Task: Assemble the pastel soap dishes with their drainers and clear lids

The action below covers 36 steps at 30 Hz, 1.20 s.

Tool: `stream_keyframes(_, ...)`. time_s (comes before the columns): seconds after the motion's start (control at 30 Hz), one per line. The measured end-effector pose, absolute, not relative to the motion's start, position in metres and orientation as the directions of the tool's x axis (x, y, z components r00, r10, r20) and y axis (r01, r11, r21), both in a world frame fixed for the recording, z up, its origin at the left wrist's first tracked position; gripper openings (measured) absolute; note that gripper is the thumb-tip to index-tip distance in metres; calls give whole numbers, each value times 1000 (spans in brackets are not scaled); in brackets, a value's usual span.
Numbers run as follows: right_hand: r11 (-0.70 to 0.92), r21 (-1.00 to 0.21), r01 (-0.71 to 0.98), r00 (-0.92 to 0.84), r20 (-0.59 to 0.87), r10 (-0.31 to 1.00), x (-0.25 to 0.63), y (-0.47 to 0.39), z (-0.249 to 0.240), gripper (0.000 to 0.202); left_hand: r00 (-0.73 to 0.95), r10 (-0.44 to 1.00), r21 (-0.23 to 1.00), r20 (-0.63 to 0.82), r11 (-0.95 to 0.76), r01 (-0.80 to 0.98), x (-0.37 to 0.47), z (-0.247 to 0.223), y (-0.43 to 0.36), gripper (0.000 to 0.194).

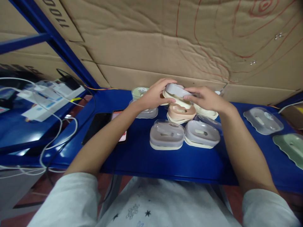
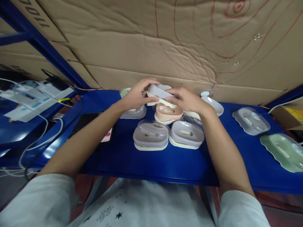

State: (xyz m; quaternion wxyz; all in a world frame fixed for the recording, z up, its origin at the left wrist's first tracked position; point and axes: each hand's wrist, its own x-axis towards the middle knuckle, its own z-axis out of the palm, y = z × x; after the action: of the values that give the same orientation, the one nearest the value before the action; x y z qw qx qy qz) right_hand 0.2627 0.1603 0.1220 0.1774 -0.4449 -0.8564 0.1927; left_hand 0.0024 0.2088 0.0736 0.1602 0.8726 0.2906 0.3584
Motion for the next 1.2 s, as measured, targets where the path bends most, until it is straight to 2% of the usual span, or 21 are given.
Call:
stream_keyframes(0.1, 485, -466, 740, -486, 128, 864, 270, 162, 125, 45, 638, 575, 480, 513, -808, 342, 1, 71, 211, 85)
stream_keyframes(0.17, 457, -416, 786, -442, 139, 886, 276, 162, 129, 49, 678, 564, 452, 470, -814, 364, -3, 76, 210, 91)
stream_keyframes(0.33, 431, -224, 874, -403, 160, 901, 298, 168, 129, 47, 692, 661, 381, 291, -743, 550, -48, 90, 226, 58)
stream_keyframes(0.43, 365, -141, 920, -348, 132, 928, 310, 175, 125, 42, 638, 744, 353, 198, -661, 662, -90, 85, 250, 60)
stream_keyframes(0.53, 337, -160, 928, -335, 41, 941, 317, 180, 120, 41, 592, 799, 375, 103, -582, 721, -120, 74, 271, 68)
stream_keyframes(0.6, 341, -176, 924, -347, -9, 938, 317, 182, 117, 42, 574, 817, 389, 55, -547, 742, -129, 68, 279, 81)
stream_keyframes(0.73, 351, -169, 921, -359, -16, 933, 315, 182, 115, 45, 546, 837, 400, -32, -490, 775, -130, 64, 282, 115)
stream_keyframes(0.83, 330, -179, 927, -338, -14, 941, 314, 180, 115, 44, 508, 860, 380, -49, -455, 806, -126, 61, 280, 127)
stream_keyframes(0.9, 319, -185, 930, -327, -12, 945, 315, 179, 116, 43, 486, 874, 376, -27, -442, 815, -123, 60, 279, 128)
stream_keyframes(1.0, 329, -196, 924, -336, -3, 942, 315, 178, 117, 43, 461, 888, 393, -7, -421, 817, -122, 64, 276, 113)
stream_keyframes(1.07, 363, -200, 910, -356, 72, 932, 311, 176, 118, 45, 439, 898, 420, 13, -404, 813, -123, 72, 272, 102)
stream_keyframes(1.2, 489, -185, 852, -385, 410, 827, 284, 165, 120, 56, 441, 892, 471, 100, -432, 769, -117, 99, 255, 90)
